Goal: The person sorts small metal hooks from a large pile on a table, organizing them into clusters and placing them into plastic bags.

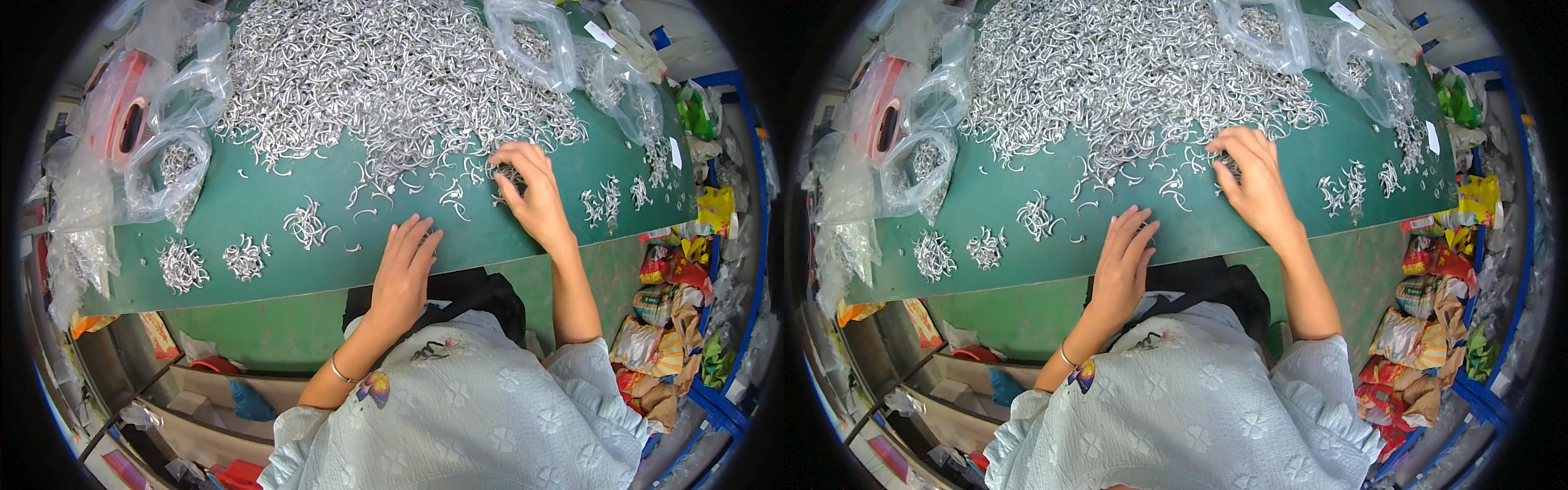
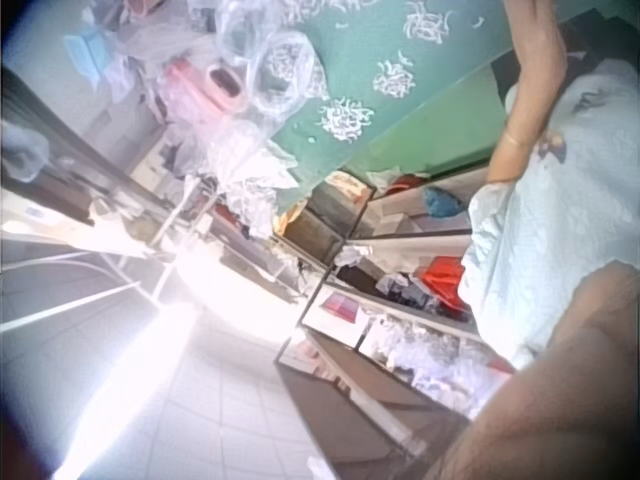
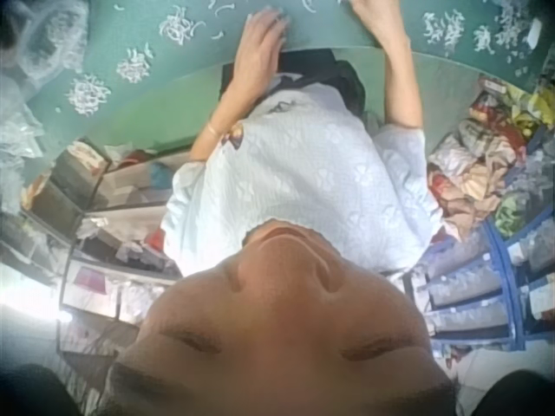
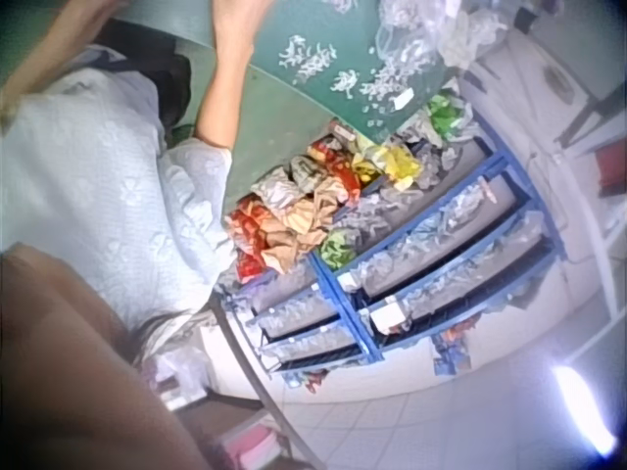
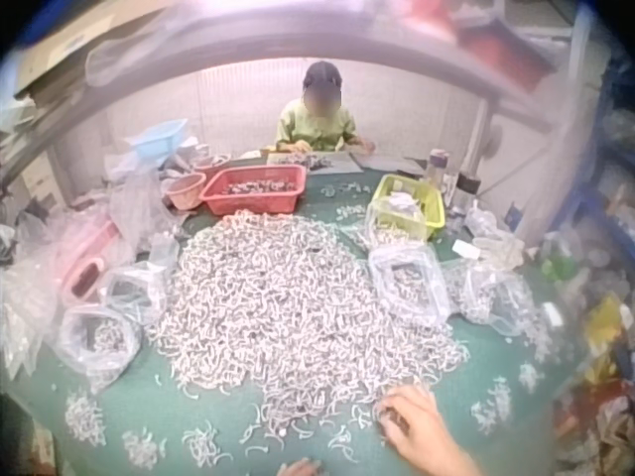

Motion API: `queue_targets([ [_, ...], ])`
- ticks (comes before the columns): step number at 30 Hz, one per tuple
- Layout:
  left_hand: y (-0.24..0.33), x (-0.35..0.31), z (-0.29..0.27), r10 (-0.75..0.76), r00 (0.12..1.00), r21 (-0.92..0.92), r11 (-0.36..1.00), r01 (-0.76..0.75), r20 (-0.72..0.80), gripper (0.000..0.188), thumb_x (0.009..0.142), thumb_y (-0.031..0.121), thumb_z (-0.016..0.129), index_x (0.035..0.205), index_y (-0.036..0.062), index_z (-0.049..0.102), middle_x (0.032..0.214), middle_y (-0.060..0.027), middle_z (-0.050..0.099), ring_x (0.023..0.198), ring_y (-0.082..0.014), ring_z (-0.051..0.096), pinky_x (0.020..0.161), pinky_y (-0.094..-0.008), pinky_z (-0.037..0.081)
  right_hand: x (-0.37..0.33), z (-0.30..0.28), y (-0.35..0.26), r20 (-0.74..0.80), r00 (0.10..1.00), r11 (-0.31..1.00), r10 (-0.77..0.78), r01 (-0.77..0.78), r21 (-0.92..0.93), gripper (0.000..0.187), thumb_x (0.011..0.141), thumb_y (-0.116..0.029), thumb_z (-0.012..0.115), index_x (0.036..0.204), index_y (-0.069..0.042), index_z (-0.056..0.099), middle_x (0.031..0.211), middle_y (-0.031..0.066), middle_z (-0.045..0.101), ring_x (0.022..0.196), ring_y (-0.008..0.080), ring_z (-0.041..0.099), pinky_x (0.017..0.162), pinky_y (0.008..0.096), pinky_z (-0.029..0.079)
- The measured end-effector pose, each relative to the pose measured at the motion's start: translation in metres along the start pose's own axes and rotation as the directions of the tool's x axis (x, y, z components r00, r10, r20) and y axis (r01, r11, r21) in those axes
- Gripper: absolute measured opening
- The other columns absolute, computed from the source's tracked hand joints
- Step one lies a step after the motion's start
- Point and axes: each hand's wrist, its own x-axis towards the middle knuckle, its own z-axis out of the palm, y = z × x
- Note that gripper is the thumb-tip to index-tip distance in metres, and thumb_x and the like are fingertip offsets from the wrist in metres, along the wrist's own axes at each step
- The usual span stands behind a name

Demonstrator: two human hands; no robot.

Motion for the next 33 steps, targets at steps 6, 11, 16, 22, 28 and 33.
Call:
queue_targets([
  [6, -0.004, 0.001, -0.003, 0.016, 1.000, 0.042, 0.999, -0.016, -0.013, 0.041, 0.081, -0.008, 0.062, 0.122, -0.0032, 0.057, 0.126, -0.0181, 0.057, 0.126, -0.0392, 0.049, 0.107, -0.0514, 0.039, 0.018, 0.042, -0.009, -0.082, 0.996, 0.971, -0.028, 0.007, -0.239, 0.018, 0.077, -0.014, 0.076, 0.086, -0.006, 0.064, 0.087, 0.0045, 0.058, 0.090, 0.0246, 0.051, 0.081, 0.0390, 0.035],
  [11, -0.012, -0.005, 0.000, 0.046, 0.997, -0.007, 0.999, -0.047, -0.068, 0.035, 0.080, -0.010, 0.062, 0.114, -0.0047, 0.061, 0.117, -0.0180, 0.061, 0.120, -0.0391, 0.054, 0.097, -0.0455, 0.048, 0.015, 0.030, 0.002, -0.080, 0.995, 0.987, -0.057, 0.044, -0.156, 0.018, 0.076, -0.011, 0.076, 0.088, -0.007, 0.063, 0.088, 0.0039, 0.057, 0.092, 0.0244, 0.052, 0.082, 0.0392, 0.035],
  [16, -0.011, -0.004, 0.002, 0.054, 0.994, -0.015, 0.998, -0.056, -0.092, 0.031, 0.079, -0.011, 0.062, 0.109, -0.0050, 0.063, 0.113, -0.0171, 0.062, 0.117, -0.0390, 0.056, 0.093, -0.0440, 0.050, 0.011, 0.029, -0.003, -0.096, 0.993, 0.980, -0.065, 0.046, -0.195, 0.014, 0.077, -0.010, 0.075, 0.087, -0.006, 0.064, 0.090, 0.0034, 0.060, 0.093, 0.0242, 0.052, 0.084, 0.0389, 0.035],
  [22, -0.013, -0.007, 0.004, 0.057, 0.993, -0.005, 0.998, -0.058, -0.107, 0.030, 0.077, -0.012, 0.063, 0.106, -0.0050, 0.064, 0.111, -0.0168, 0.062, 0.116, -0.0383, 0.057, 0.092, -0.0439, 0.050, 0.016, 0.022, -0.001, -0.101, 0.993, 0.995, -0.065, 0.056, -0.087, 0.011, 0.079, -0.009, 0.072, 0.086, -0.005, 0.064, 0.090, 0.0066, 0.061, 0.091, 0.0253, 0.055, 0.086, 0.0392, 0.036],
  [28, -0.013, -0.007, 0.004, 0.074, 0.990, -0.002, 0.997, -0.074, -0.116, 0.031, 0.076, -0.012, 0.064, 0.106, -0.0049, 0.065, 0.111, -0.0165, 0.062, 0.116, -0.0384, 0.056, 0.093, -0.0441, 0.050, 0.015, 0.013, -0.003, -0.142, 0.989, 0.991, 0.038, -0.018, 0.135, 0.008, 0.081, -0.003, 0.070, 0.088, -0.002, 0.065, 0.090, 0.0090, 0.065, 0.084, 0.0247, 0.059, 0.078, 0.0341, 0.045],
  [33, -0.014, -0.006, 0.004, 0.078, 0.991, -0.015, 0.997, -0.080, -0.106, 0.031, 0.076, -0.011, 0.064, 0.106, -0.0045, 0.064, 0.113, -0.0179, 0.060, 0.116, -0.0389, 0.056, 0.092, -0.0446, 0.050, -0.007, 0.027, -0.045, 0.091, 0.995, 0.958, -0.037, 0.009, 0.285, 0.006, 0.084, -0.006, 0.070, 0.088, -0.003, 0.067, 0.081, 0.0047, 0.065, 0.078, 0.0180, 0.059, 0.076, 0.0320, 0.045],
])
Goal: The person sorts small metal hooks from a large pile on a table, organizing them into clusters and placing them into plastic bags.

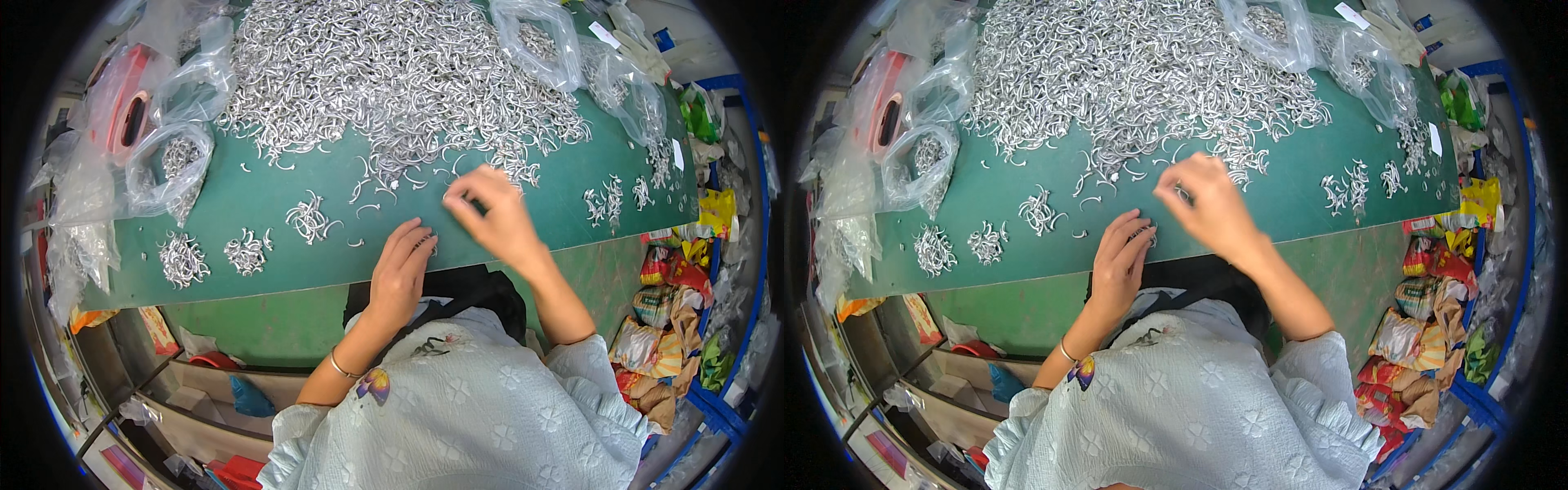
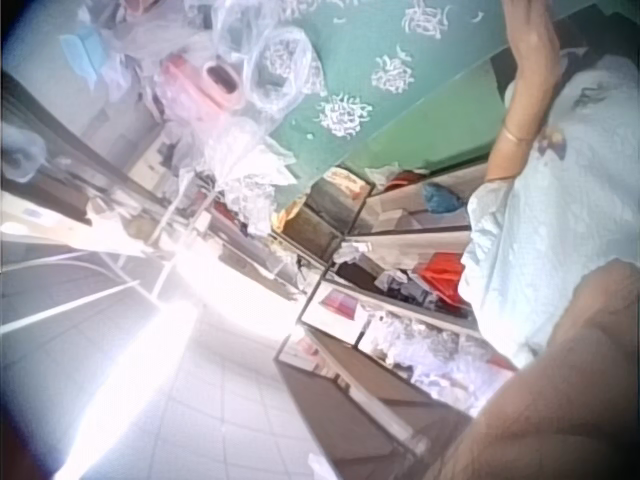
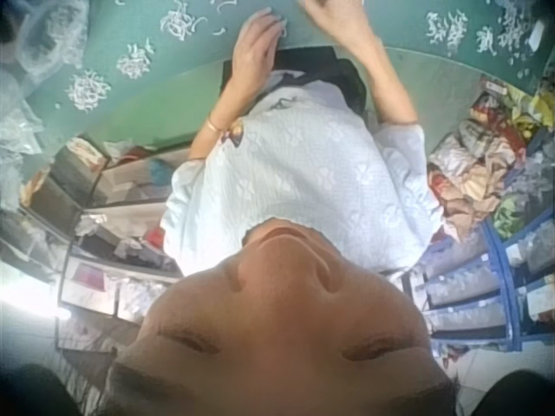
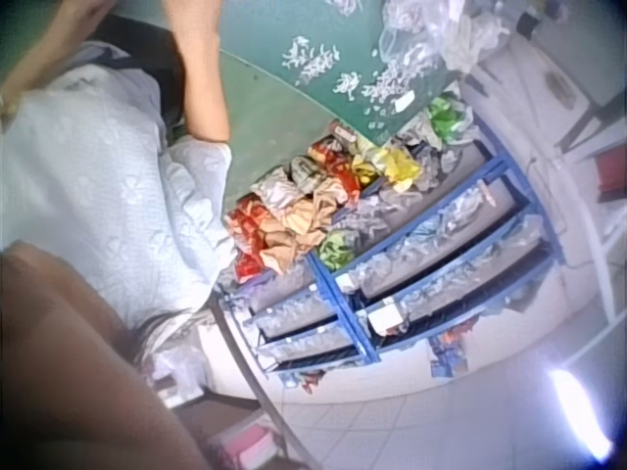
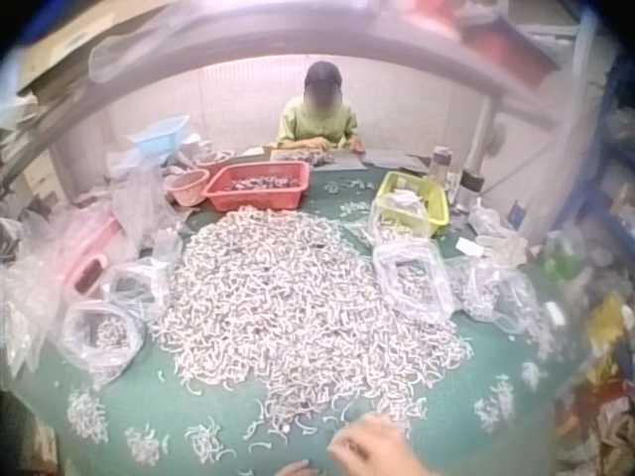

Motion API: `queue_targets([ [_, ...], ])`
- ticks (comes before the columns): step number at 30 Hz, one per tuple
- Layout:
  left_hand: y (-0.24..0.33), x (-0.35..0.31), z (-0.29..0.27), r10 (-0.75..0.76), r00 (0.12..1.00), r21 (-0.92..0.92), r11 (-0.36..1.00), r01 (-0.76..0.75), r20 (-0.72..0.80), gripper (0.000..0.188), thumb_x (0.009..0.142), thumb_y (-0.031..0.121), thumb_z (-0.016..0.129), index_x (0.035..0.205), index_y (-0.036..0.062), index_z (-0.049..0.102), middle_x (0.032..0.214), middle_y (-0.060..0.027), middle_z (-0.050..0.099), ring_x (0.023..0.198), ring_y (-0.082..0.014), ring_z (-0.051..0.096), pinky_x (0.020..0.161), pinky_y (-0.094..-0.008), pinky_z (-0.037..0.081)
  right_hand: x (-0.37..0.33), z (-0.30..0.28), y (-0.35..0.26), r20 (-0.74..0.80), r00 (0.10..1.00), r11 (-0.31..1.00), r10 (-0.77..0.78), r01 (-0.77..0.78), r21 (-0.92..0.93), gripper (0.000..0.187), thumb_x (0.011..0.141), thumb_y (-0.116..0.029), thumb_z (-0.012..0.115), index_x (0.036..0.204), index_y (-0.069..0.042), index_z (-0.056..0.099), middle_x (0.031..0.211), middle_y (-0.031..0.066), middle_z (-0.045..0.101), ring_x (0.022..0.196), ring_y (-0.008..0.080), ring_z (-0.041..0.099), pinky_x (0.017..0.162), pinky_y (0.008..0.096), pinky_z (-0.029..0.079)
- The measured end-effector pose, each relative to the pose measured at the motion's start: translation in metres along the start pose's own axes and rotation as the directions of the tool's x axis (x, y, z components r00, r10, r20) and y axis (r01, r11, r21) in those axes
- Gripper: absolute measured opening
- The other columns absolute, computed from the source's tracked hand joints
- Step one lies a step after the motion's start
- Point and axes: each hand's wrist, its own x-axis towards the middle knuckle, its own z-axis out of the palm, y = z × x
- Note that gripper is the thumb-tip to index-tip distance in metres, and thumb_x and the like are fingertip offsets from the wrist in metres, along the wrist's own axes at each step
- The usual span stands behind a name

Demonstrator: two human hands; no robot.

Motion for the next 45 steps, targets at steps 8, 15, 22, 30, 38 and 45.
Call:
queue_targets([
  [8, 0.008, 0.004, -0.002, -0.003, 1.000, 0.077, 0.997, 0.003, 0.003, 0.037, 0.074, -0.012, 0.062, 0.110, -0.0028, 0.063, 0.120, -0.0164, 0.057, 0.119, -0.0384, 0.053, 0.095, -0.0452, 0.046, 0.005, -0.025, 0.018, -0.012, 0.999, 0.988, 0.037, -0.038, -0.148, 0.009, 0.080, -0.011, 0.073, 0.084, -0.006, 0.068, 0.080, 0.0049, 0.064, 0.083, 0.0242, 0.056, 0.078, 0.0360, 0.039],
  [15, 0.002, 0.005, -0.002, 0.032, 0.993, 0.096, 0.994, -0.042, 0.111, 0.037, 0.072, -0.012, 0.059, 0.107, -0.0015, 0.065, 0.117, -0.0136, 0.059, 0.115, -0.0357, 0.056, 0.095, -0.0447, 0.046, 0.005, -0.021, 0.022, 0.013, 0.997, 0.879, -0.073, 0.071, -0.472, 0.008, 0.080, -0.008, 0.070, 0.083, -0.005, 0.063, 0.083, 0.0059, 0.056, 0.084, 0.0259, 0.051, 0.076, 0.0375, 0.038],
  [22, -0.004, -0.003, 0.007, 0.001, 1.000, -0.087, 0.996, 0.001, 0.019, 0.036, 0.074, -0.008, 0.059, 0.110, -0.0032, 0.062, 0.116, -0.0160, 0.058, 0.113, -0.0362, 0.055, 0.095, -0.0454, 0.045, -0.007, 0.009, -0.002, 0.217, 0.962, 0.963, -0.167, 0.206, -0.175, 0.009, 0.080, -0.010, 0.069, 0.080, -0.004, 0.062, 0.085, 0.0077, 0.056, 0.085, 0.0274, 0.052, 0.076, 0.0386, 0.039],
  [30, 0.001, 0.013, -0.001, 0.095, 0.987, 0.107, 0.988, -0.109, 0.129, 0.040, 0.074, -0.007, 0.058, 0.114, -0.0042, 0.060, 0.121, -0.0169, 0.056, 0.118, -0.0371, 0.052, 0.099, -0.0472, 0.042, 0.012, 0.002, 0.015, -0.082, 0.997, 0.893, -0.007, -0.031, -0.449, 0.014, 0.078, -0.010, 0.073, 0.083, -0.003, 0.062, 0.091, 0.0103, 0.054, 0.091, 0.0301, 0.050, 0.079, 0.0401, 0.038],
  [38, -0.006, 0.006, -0.001, 0.094, 0.992, 0.029, 0.995, -0.096, 0.082, 0.034, 0.072, -0.007, 0.060, 0.105, -0.0051, 0.062, 0.114, -0.0181, 0.058, 0.113, -0.0378, 0.056, 0.094, -0.0465, 0.047, 0.006, -0.006, 0.009, -0.094, 0.995, 0.953, 0.028, -0.055, -0.299, 0.013, 0.075, -0.010, 0.074, 0.079, -0.006, 0.062, 0.095, 0.0076, 0.056, 0.095, 0.0280, 0.050, 0.081, 0.0392, 0.035],
  [45, -0.003, 0.005, 0.002, 0.041, 0.999, 0.017, 0.999, -0.041, 0.002, 0.028, 0.075, -0.009, 0.068, 0.101, -0.0006, 0.064, 0.113, -0.0147, 0.057, 0.114, -0.0376, 0.056, 0.093, -0.0452, 0.047, -0.007, 0.001, -0.009, 0.131, 0.991, 0.960, 0.032, 0.006, -0.280, 0.009, 0.078, -0.009, 0.071, 0.078, -0.006, 0.063, 0.097, 0.0065, 0.055, 0.097, 0.0271, 0.049, 0.082, 0.0383, 0.035],
])
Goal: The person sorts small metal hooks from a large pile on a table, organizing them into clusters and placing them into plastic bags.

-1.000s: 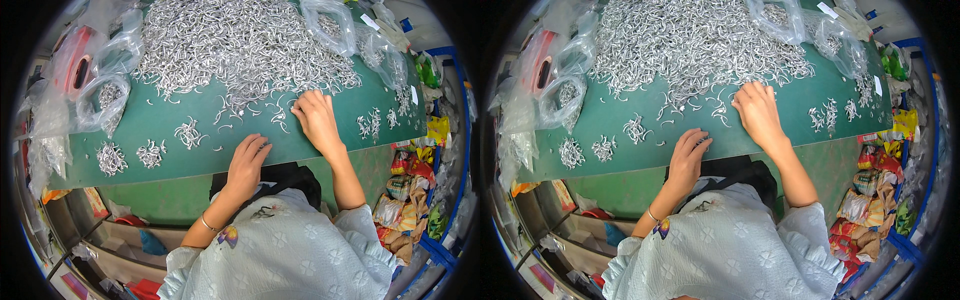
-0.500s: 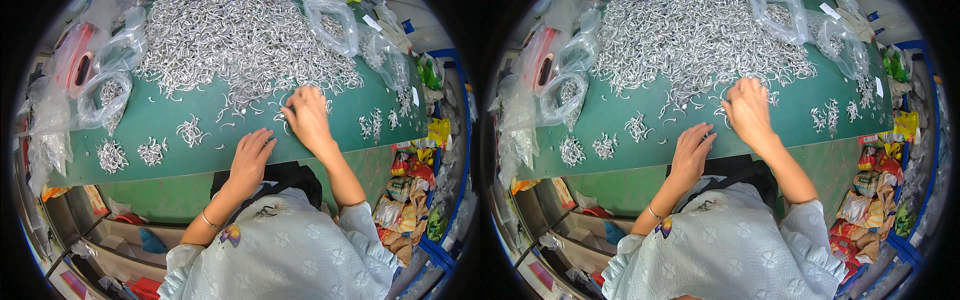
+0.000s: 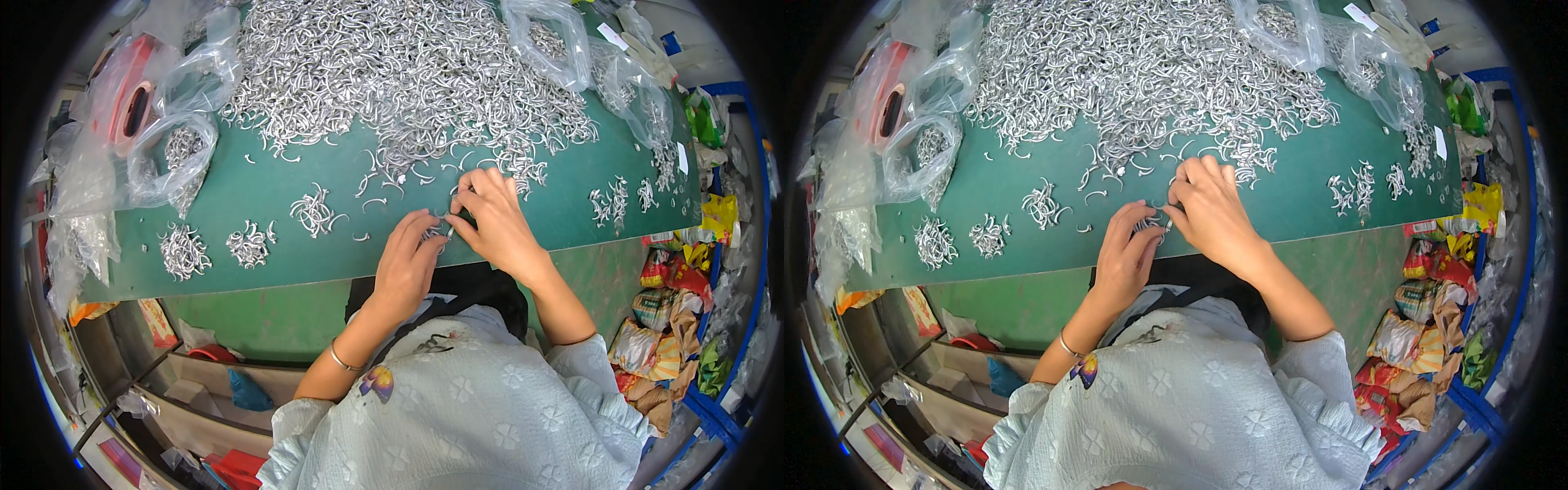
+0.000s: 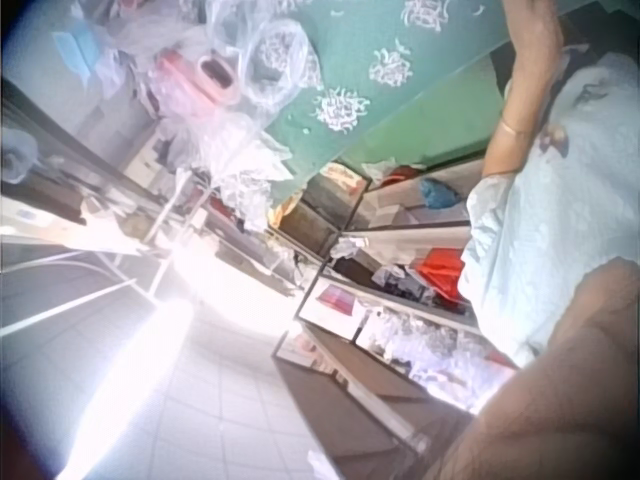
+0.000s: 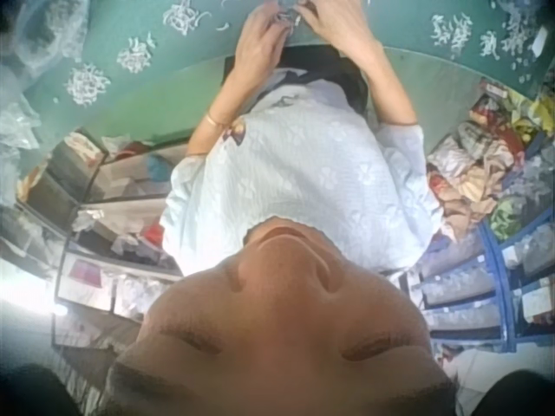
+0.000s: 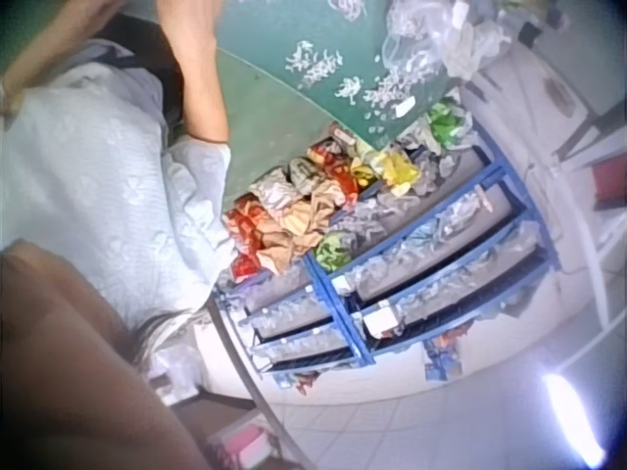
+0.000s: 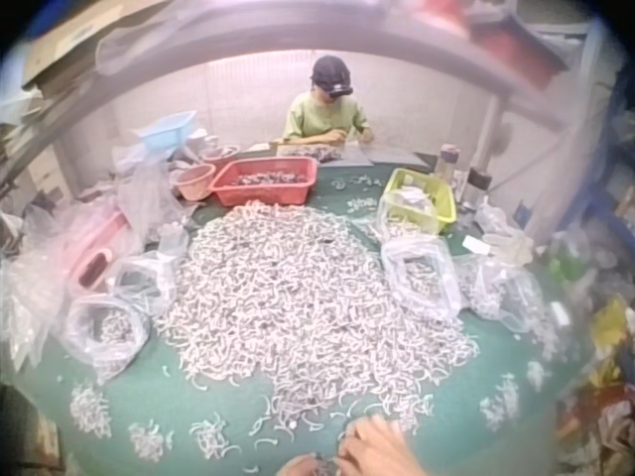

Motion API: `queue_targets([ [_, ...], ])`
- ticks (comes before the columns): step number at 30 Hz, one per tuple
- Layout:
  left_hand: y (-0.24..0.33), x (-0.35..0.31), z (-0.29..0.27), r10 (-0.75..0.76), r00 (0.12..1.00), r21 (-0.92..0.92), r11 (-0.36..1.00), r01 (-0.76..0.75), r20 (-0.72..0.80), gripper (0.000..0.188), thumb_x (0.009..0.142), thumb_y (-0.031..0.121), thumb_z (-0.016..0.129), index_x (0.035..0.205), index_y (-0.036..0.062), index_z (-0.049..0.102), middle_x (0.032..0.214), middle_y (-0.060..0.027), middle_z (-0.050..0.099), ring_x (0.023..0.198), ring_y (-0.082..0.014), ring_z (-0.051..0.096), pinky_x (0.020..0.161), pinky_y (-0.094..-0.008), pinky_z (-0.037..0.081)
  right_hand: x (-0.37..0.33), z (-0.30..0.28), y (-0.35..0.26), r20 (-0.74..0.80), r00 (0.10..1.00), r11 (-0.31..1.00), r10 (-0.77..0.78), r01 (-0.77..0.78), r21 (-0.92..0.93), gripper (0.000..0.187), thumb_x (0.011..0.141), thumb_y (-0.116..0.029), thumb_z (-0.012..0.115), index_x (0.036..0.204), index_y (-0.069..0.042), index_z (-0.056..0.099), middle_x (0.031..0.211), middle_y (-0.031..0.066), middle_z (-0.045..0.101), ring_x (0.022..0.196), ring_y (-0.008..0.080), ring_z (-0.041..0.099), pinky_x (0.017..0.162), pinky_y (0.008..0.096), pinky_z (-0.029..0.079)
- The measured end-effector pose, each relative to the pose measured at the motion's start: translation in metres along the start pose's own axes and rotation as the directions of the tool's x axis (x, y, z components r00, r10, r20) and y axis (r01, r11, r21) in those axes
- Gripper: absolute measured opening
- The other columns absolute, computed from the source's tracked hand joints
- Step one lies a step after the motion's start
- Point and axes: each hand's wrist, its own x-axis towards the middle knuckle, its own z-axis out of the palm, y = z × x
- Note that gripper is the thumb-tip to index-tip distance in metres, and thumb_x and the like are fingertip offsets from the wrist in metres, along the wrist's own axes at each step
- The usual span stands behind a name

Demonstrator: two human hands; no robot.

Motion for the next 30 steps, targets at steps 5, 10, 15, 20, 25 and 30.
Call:
queue_targets([
  [5, 0.005, 0.006, -0.004, 0.028, 0.996, 0.075, 0.997, -0.035, 0.084, 0.036, 0.077, -0.009, 0.062, 0.112, 0.0003, 0.062, 0.120, -0.0152, 0.056, 0.121, -0.0366, 0.052, 0.101, -0.0478, 0.042, 0.006, -0.019, 0.023, -0.222, 0.973, 0.997, 0.070, -0.059, 0.055, 0.012, 0.077, -0.003, 0.070, 0.086, -0.005, 0.064, 0.095, 0.0095, 0.057, 0.094, 0.0299, 0.053, 0.081, 0.0389, 0.040],
  [10, 0.008, 0.014, -0.007, 0.065, 0.962, 0.149, 0.983, -0.107, 0.265, 0.047, 0.073, -0.011, 0.054, 0.118, -0.0006, 0.060, 0.127, -0.0158, 0.053, 0.126, -0.0342, 0.048, 0.108, -0.0511, 0.037, 0.003, -0.008, 0.018, -0.128, 0.992, 0.994, -0.016, 0.001, -0.113, 0.020, 0.075, -0.005, 0.072, 0.093, -0.006, 0.063, 0.096, 0.0071, 0.055, 0.094, 0.0267, 0.050, 0.080, 0.0382, 0.037],
  [15, 0.001, 0.006, -0.008, 0.042, 0.971, 0.005, 0.999, -0.045, 0.234, 0.046, 0.070, -0.011, 0.056, 0.114, -0.0015, 0.060, 0.123, -0.0174, 0.053, 0.122, -0.0378, 0.049, 0.106, -0.0540, 0.038, -0.002, -0.014, 0.035, -0.100, 0.995, 0.996, -0.012, 0.003, -0.088, 0.015, 0.077, -0.005, 0.071, 0.089, -0.006, 0.063, 0.093, 0.0061, 0.055, 0.092, 0.0263, 0.051, 0.080, 0.0382, 0.037],
  [20, 0.010, 0.011, -0.006, -0.004, 0.985, 0.007, 1.000, 0.003, 0.174, 0.031, 0.075, -0.007, 0.063, 0.105, -0.0009, 0.061, 0.118, -0.0175, 0.052, 0.117, -0.0406, 0.051, 0.103, -0.0516, 0.041, -0.002, -0.015, 0.032, -0.123, 0.992, 0.986, -0.012, -0.009, -0.167, 0.011, 0.078, -0.004, 0.070, 0.086, -0.003, 0.061, 0.091, 0.0072, 0.059, 0.091, 0.0267, 0.054, 0.078, 0.0387, 0.038],
  [25, 0.002, 0.002, 0.005, -0.052, 0.995, -0.018, 0.998, 0.054, 0.089, 0.023, 0.076, -0.002, 0.072, 0.096, 0.0002, 0.060, 0.113, -0.0175, 0.052, 0.115, -0.0412, 0.052, 0.097, -0.0485, 0.044, 0.001, -0.017, 0.027, -0.275, 0.961, 0.976, 0.036, -0.093, -0.198, 0.010, 0.077, -0.003, 0.069, 0.085, -0.002, 0.061, 0.086, 0.0094, 0.062, 0.085, 0.0281, 0.056, 0.074, 0.0403, 0.040],
  [30, 0.003, 0.003, 0.004, -0.047, 0.998, -0.013, 0.999, 0.047, 0.049, 0.022, 0.076, -0.003, 0.072, 0.094, 0.0004, 0.059, 0.113, -0.0174, 0.052, 0.116, -0.0414, 0.052, 0.095, -0.0475, 0.045, 0.011, -0.011, 0.014, -0.163, 0.986, 0.969, -0.034, -0.008, -0.248, 0.012, 0.075, -0.003, 0.070, 0.084, -0.003, 0.062, 0.080, 0.0103, 0.059, 0.085, 0.0282, 0.055, 0.077, 0.0395, 0.040],
])
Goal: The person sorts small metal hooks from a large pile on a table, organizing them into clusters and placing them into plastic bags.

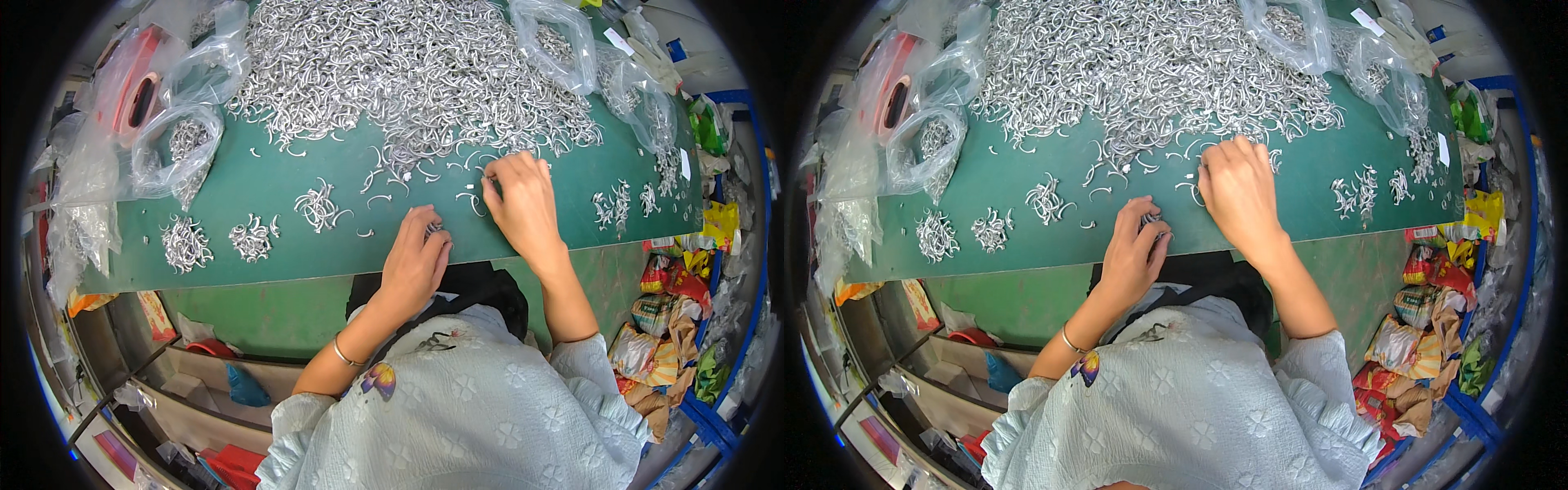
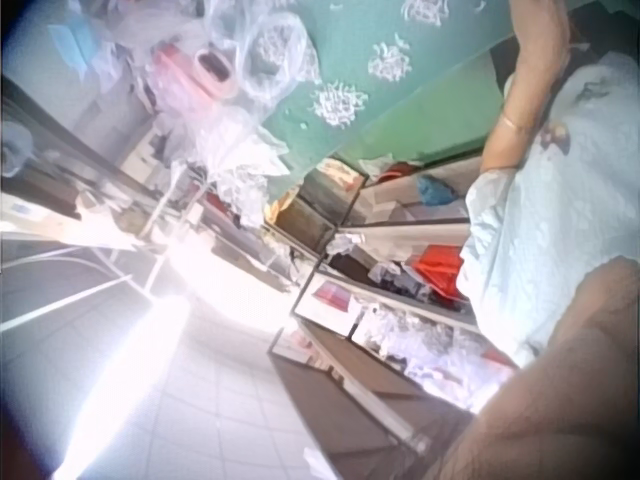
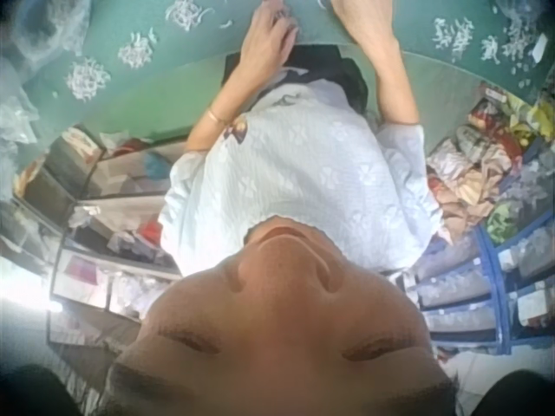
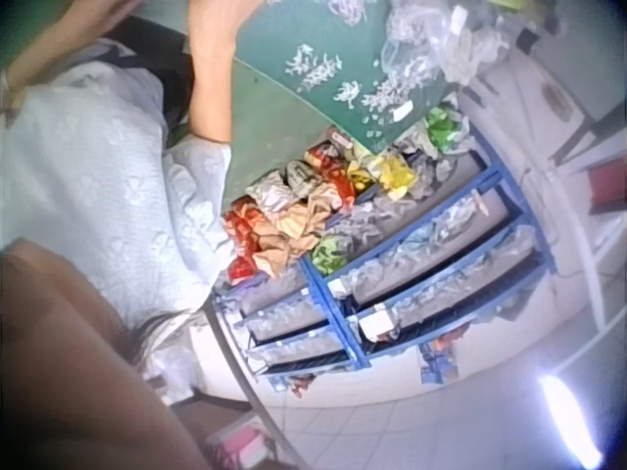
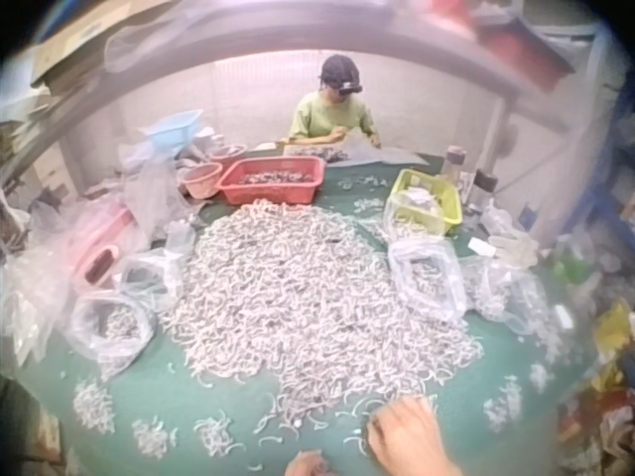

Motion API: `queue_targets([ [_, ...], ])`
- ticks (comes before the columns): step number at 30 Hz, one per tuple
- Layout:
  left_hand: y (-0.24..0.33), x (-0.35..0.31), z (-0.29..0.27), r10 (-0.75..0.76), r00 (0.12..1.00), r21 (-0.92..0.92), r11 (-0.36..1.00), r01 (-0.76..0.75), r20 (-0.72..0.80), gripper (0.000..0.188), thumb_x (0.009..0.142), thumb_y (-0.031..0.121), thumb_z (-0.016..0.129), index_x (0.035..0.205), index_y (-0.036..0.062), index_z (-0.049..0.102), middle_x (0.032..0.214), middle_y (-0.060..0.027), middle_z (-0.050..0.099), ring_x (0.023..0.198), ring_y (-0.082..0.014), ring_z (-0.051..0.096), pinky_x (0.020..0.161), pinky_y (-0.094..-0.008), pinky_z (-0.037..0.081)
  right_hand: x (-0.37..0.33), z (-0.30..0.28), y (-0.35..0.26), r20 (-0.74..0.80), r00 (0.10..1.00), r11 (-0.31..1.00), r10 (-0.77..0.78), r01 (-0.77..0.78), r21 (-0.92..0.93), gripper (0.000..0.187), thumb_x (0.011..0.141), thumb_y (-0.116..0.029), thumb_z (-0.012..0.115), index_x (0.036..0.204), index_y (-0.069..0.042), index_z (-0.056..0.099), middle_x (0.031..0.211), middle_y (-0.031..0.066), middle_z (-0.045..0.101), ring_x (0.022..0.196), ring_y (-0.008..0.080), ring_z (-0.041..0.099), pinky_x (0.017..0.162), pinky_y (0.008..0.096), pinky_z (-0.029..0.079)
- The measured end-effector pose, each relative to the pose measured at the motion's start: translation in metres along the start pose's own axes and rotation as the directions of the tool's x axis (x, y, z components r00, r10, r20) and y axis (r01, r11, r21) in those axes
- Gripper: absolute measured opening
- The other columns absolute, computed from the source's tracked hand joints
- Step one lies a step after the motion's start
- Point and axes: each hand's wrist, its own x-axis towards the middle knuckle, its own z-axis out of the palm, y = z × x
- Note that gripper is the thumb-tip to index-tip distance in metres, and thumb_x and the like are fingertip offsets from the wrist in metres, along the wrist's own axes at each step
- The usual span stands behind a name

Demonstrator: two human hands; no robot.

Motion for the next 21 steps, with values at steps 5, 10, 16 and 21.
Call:
queue_targets([
  [5, 0.004, -0.002, -0.004, -0.015, 1.000, -0.006, 1.000, 0.015, -0.012, 0.029, 0.079, -0.001, 0.071, 0.104, -0.0014, 0.058, 0.119, -0.0194, 0.050, 0.120, -0.0428, 0.049, 0.100, -0.0508, 0.042, 0.006, 0.001, 0.001, -0.007, 0.999, 0.999, -0.038, 0.038, 0.020, 0.015, 0.077, -0.007, 0.072, 0.088, -0.004, 0.063, 0.087, 0.0070, 0.059, 0.087, 0.0263, 0.054, 0.077, 0.0379, 0.038],
  [10, 0.009, -0.003, -0.009, -0.085, 0.992, -0.021, 0.996, 0.084, -0.091, 0.046, 0.075, 0.000, 0.074, 0.118, 0.0001, 0.056, 0.124, -0.0188, 0.050, 0.121, -0.0421, 0.048, 0.100, -0.0489, 0.042, 0.020, 0.034, -0.006, -0.001, 0.994, 0.993, -0.113, 0.113, 0.042, 0.013, 0.076, -0.006, 0.071, 0.086, -0.005, 0.064, 0.088, 0.0068, 0.057, 0.087, 0.0256, 0.052, 0.077, 0.0383, 0.038],
  [16, 0.009, -0.021, -0.025, -0.173, 0.972, 0.019, 0.984, 0.178, -0.156, 0.055, 0.071, -0.002, 0.078, 0.121, 0.0008, 0.056, 0.124, -0.0167, 0.053, 0.119, -0.0379, 0.050, 0.100, -0.0449, 0.042, 0.009, 0.025, -0.007, -0.007, 0.996, 0.985, -0.088, 0.088, 0.146, 0.010, 0.077, -0.007, 0.070, 0.084, -0.005, 0.063, 0.087, 0.0059, 0.055, 0.087, 0.0252, 0.051, 0.078, 0.0374, 0.037],
  [21, 0.015, -0.030, -0.030, -0.164, 0.982, -0.026, 0.986, 0.162, -0.094, 0.048, 0.071, -0.002, 0.079, 0.115, 0.0017, 0.061, 0.119, -0.0158, 0.056, 0.109, -0.0340, 0.055, 0.092, -0.0408, 0.047, 0.019, 0.031, -0.006, -0.006, 0.979, 0.977, -0.201, 0.201, 0.075, 0.013, 0.078, -0.009, 0.072, 0.086, -0.005, 0.063, 0.088, 0.0052, 0.055, 0.087, 0.0254, 0.051, 0.078, 0.0377, 0.037],
])
